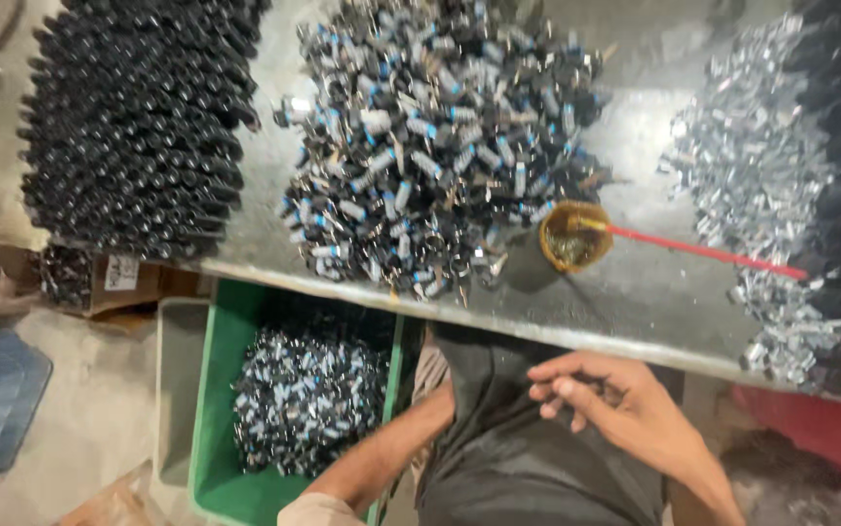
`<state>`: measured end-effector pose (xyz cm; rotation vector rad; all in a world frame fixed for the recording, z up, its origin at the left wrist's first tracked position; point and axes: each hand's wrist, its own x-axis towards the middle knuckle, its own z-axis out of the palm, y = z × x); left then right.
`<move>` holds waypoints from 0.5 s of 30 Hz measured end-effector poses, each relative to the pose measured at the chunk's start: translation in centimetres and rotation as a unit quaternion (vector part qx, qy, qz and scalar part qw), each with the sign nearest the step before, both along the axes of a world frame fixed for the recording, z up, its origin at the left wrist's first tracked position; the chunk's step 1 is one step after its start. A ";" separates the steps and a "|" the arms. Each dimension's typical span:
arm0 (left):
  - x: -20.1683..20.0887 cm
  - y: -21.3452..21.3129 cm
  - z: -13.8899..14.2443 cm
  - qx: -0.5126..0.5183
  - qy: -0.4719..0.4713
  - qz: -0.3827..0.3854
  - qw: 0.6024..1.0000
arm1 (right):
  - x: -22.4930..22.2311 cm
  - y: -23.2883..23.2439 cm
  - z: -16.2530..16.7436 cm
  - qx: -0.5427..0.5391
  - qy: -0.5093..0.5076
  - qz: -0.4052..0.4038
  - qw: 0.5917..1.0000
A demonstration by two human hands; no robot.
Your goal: The person sits at a workbench covered with piles of small metal lock and key components. They pick up individual components, use a brush to apply liquid from a yellow bowl onto the parts, work the parts with their fingers, and place finished pieces onto piles and into a green bin.
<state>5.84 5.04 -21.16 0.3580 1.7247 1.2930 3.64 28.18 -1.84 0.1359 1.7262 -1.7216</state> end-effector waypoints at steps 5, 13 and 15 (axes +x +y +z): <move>0.1 1.5 0.1 0.001 -0.010 0.002 1.000 | -1.1 -0.6 -0.5 -0.021 -0.018 0.016 0.999; 0.3 2.5 0.0 0.007 -0.020 0.019 1.000 | -2.2 0.1 -0.8 -0.007 -0.011 0.018 1.000; 0.6 1.7 0.0 0.006 -0.025 0.023 0.999 | -2.8 0.4 -0.9 -0.003 -0.006 0.019 1.000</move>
